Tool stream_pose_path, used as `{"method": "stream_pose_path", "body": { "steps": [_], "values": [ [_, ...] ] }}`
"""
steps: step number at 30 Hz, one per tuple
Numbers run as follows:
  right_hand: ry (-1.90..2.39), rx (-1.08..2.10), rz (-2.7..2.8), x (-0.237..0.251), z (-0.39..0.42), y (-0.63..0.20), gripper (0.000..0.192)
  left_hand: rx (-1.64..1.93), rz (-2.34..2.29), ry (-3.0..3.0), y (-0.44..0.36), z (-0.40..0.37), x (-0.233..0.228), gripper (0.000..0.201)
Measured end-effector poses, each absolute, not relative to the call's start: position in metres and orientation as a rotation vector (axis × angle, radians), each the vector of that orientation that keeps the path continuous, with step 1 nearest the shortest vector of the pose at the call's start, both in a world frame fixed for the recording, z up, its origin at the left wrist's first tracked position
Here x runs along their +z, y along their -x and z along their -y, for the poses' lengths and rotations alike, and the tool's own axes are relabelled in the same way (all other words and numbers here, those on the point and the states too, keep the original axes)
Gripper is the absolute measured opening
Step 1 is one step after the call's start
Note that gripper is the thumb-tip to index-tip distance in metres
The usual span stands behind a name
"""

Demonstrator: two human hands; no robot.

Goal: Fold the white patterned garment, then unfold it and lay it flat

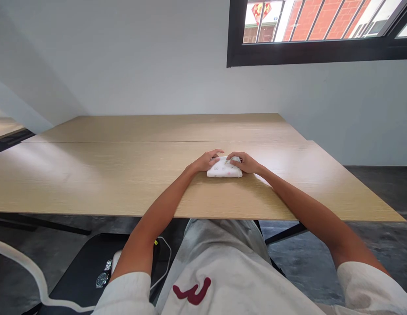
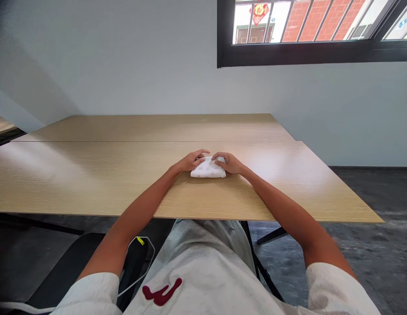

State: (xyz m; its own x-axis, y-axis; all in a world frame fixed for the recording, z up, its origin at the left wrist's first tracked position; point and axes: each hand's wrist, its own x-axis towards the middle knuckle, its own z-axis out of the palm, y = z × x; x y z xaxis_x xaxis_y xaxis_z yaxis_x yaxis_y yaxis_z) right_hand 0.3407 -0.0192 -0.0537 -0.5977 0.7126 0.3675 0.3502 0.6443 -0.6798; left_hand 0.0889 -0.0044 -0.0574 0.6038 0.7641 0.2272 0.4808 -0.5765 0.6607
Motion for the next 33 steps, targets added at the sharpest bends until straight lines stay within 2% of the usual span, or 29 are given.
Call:
{"method": "stream_pose_path", "body": {
  "steps": [6, 9, 13, 21, 24, 28, 33],
  "values": [
    [0.958, 0.892, 2.167, -0.051, 0.019, -0.347, 0.039, 0.635, -0.919, -2.353, -0.091, 0.014, -0.049, 0.039],
    [0.942, 0.973, 2.159, -0.047, 0.023, -0.347, 0.048, 0.554, -0.902, -2.364, -0.090, 0.017, -0.044, 0.044],
    [0.994, 0.975, 2.282, -0.043, 0.025, -0.346, 0.042, 0.534, -0.924, -2.310, -0.088, 0.016, -0.042, 0.047],
    [1.047, 0.945, 2.350, -0.042, 0.024, -0.347, 0.045, 0.363, -0.832, -2.210, -0.084, 0.010, -0.041, 0.051],
    [1.036, 0.930, 2.353, -0.044, 0.023, -0.347, 0.047, 0.366, -0.758, -2.107, -0.080, 0.004, -0.045, 0.051],
    [1.021, 0.927, 2.351, -0.047, 0.021, -0.347, 0.048, 0.446, -0.768, -1.978, -0.075, -0.004, -0.053, 0.042],
    [1.015, 1.071, 2.288, -0.042, 0.023, -0.349, 0.054, 0.558, -0.805, -1.874, -0.073, -0.005, -0.054, 0.040]
  ]
}}
